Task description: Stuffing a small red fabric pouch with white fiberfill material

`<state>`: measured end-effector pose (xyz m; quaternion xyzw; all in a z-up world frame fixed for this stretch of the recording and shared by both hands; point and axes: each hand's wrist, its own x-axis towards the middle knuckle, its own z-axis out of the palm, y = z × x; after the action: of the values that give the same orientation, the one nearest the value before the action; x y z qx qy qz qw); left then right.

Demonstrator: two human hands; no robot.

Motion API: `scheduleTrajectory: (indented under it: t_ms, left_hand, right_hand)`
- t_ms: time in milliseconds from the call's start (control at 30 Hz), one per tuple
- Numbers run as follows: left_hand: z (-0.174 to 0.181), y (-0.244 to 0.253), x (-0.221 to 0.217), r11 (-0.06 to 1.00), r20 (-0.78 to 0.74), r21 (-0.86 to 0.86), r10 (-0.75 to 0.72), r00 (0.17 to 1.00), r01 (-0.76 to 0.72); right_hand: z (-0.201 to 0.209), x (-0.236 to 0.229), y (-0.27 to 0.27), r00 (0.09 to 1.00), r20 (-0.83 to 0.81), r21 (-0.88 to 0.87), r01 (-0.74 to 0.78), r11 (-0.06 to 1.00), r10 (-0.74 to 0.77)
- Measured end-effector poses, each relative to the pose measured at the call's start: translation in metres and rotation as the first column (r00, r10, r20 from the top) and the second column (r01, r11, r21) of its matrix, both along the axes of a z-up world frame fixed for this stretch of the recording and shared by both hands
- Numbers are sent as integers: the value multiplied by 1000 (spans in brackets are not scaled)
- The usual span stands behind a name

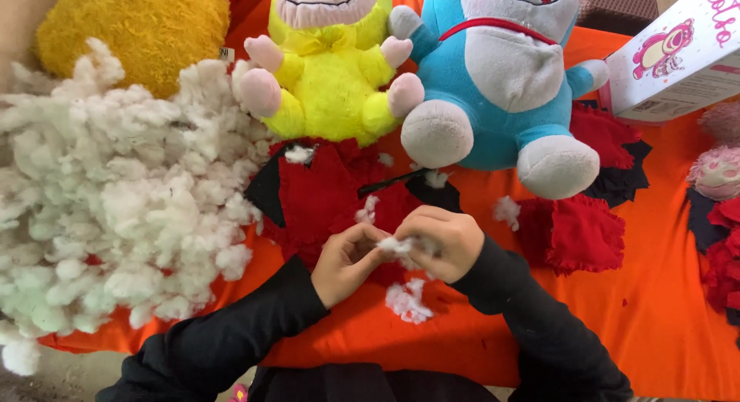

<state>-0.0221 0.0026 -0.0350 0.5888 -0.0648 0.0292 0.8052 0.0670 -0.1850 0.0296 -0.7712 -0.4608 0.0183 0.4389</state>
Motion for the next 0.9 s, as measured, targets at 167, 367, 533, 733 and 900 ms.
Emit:
scheduleTrajectory:
  t_ms: [167, 367, 533, 733, 900]
  left_hand:
    - [5, 2, 0, 1000, 57, -1, -28, 998, 28]
    - [10, 4, 0, 998, 101, 67, -17, 995, 11]
    - [3, 2, -2, 996, 104, 83, -3, 995, -6]
    - [-5, 3, -1, 999, 81, 26, 24, 996, -26]
    - [-11, 1, -2, 1000, 63, -4, 22, 998, -22]
  right_hand:
    - [16, -4, -5, 1000, 31, -24, -1, 1000, 2]
    - [15, -4, -9, 996, 78, -70, 41, 997, -35]
    - [7, -6, -15, 995, 89, -122, 58, 991, -48]
    - [6, -10, -16, 987, 149, -162, 77, 984, -53]
    - [12, -15, -12, 990, 133, -156, 67, 986, -46]
